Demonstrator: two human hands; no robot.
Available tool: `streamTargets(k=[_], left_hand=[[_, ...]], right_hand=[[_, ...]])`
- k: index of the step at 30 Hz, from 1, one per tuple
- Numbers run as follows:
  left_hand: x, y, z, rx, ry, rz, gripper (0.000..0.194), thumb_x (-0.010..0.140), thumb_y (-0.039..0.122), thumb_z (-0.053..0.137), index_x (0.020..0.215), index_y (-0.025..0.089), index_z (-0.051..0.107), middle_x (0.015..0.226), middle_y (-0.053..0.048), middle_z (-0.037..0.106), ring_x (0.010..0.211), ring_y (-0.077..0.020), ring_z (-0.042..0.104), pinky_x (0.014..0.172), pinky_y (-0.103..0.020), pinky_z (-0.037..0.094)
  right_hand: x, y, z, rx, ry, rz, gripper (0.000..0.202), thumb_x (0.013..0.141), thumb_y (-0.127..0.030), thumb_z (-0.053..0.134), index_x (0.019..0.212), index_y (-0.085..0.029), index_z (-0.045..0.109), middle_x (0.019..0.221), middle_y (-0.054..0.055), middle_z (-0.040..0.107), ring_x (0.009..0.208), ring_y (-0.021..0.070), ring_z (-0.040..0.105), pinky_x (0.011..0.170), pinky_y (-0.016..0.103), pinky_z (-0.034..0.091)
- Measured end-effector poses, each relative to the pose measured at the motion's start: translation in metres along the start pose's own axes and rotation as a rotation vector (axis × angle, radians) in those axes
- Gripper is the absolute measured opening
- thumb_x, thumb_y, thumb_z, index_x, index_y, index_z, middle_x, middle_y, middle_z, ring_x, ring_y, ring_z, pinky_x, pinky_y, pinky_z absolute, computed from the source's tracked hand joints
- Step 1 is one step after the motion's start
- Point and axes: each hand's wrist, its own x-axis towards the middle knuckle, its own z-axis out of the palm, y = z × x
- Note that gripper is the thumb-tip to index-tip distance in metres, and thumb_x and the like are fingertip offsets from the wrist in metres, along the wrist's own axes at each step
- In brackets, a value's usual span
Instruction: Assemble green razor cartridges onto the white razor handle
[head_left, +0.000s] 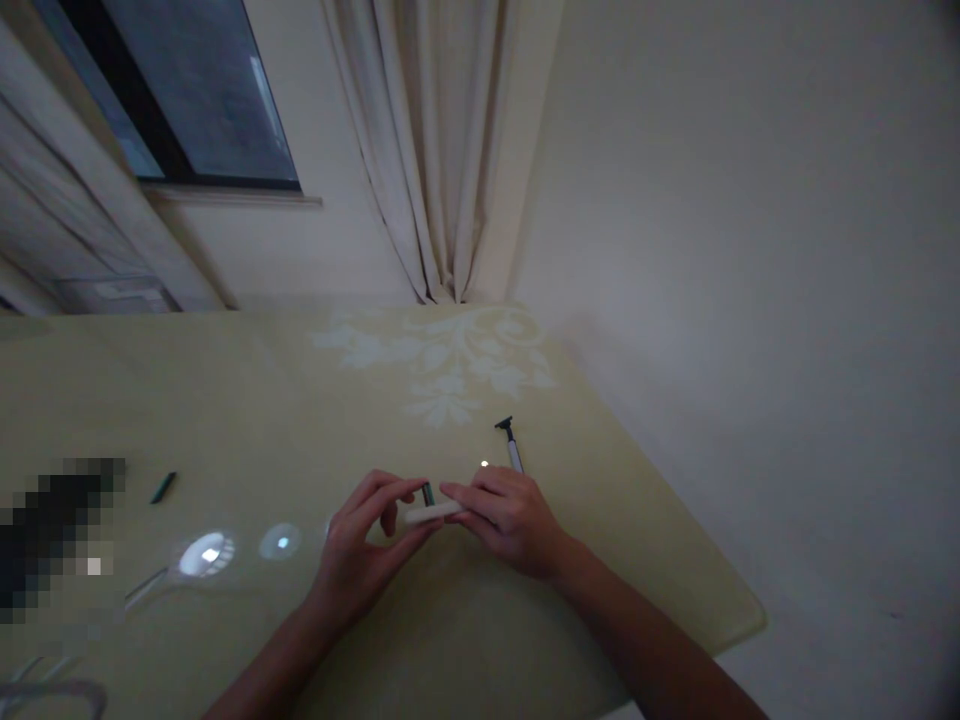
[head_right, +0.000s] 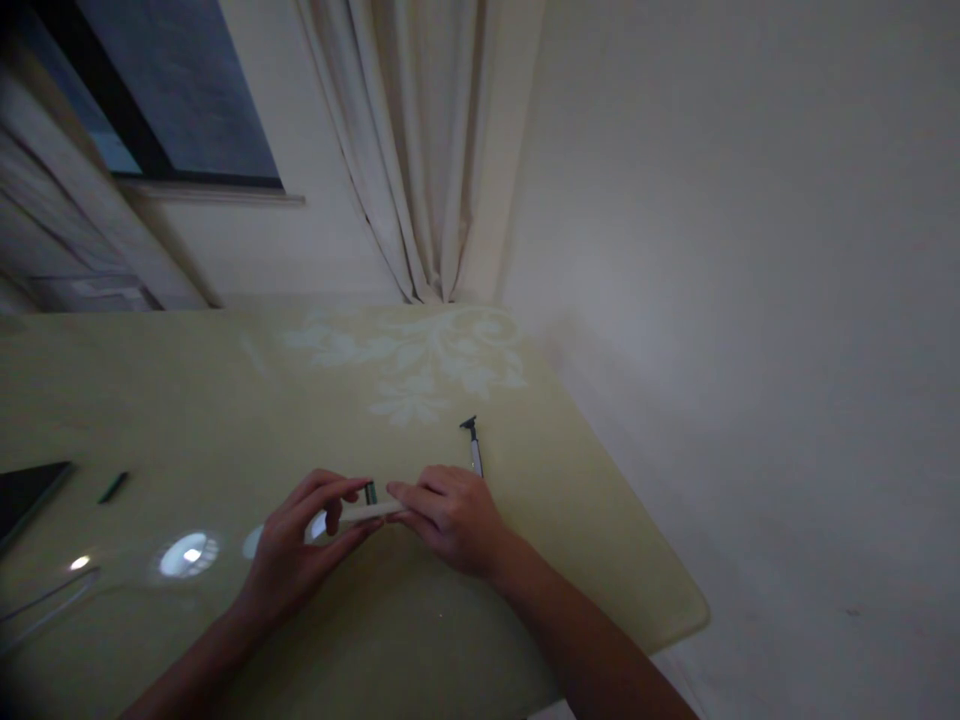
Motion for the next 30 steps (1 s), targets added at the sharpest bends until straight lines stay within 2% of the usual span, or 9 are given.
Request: streamTargets(k=[7,12,17,23,30], left_hand=[[0.0004,0.0012,-0.002,0.016,0.015,-0.02,0.032,0.091,0.034,0.081,0.121,0.025,0.074,0.088,0.0,0.064,0.062,-0.0115,0.056,0.062,-0.026,0.053],[-0.0003,-0.0007,-0.001,0.006,0.008,-0.028,0.03,0.092,0.032,0.079,0.121,0.025,0.073,0.092,-0.001,0.066,0.063,-0.0113,0.057,0.062,-0.025,0.053],[0.0008,0.0023,-0.0032,0.032,0.03,-0.015,0.032,0.092,0.035,0.08,0.121,0.024,0.072,0.09,0.0,0.064,0.063,-0.0117,0.057,0.063,-0.026,0.053],[0.0,-0.0011,-0.0041,0.03,0.011,0.002,0.029,0.095,0.028,0.076,0.123,0.025,0.071,0.095,-0.001,0.064,0.065,-0.0111,0.057,0.063,-0.025,0.052],[0.0014,0.0025,-0.0047,0.039,0.037,0.005,0.032,0.092,0.029,0.08,0.122,0.024,0.071,0.091,0.0,0.061,0.066,-0.0116,0.057,0.066,-0.025,0.053]], right_hand=[[-0.0003,0.0023,-0.0034,-0.006,0.041,0.071,0.042,0.111,-0.045,0.051,0.126,-0.015,0.077,0.081,0.006,0.067,0.072,0.017,0.06,0.066,0.028,0.046],[-0.0023,-0.0004,0.0015,0.038,-0.015,0.014,0.04,0.111,-0.044,0.052,0.126,-0.018,0.077,0.082,0.006,0.068,0.073,0.0167,0.06,0.067,0.028,0.046],[-0.0029,0.0044,-0.0014,0.049,0.013,0.114,0.041,0.111,-0.045,0.052,0.13,-0.018,0.076,0.085,0.007,0.067,0.075,0.0169,0.061,0.069,0.027,0.048],[-0.0022,-0.0009,0.0022,0.1,-0.041,0.048,0.04,0.11,-0.044,0.054,0.128,-0.016,0.077,0.084,0.007,0.067,0.075,0.0168,0.061,0.069,0.027,0.048],[-0.0015,0.0026,-0.0003,0.117,-0.006,0.11,0.044,0.111,-0.046,0.05,0.13,-0.016,0.076,0.083,0.006,0.064,0.073,0.0159,0.059,0.067,0.026,0.048]])
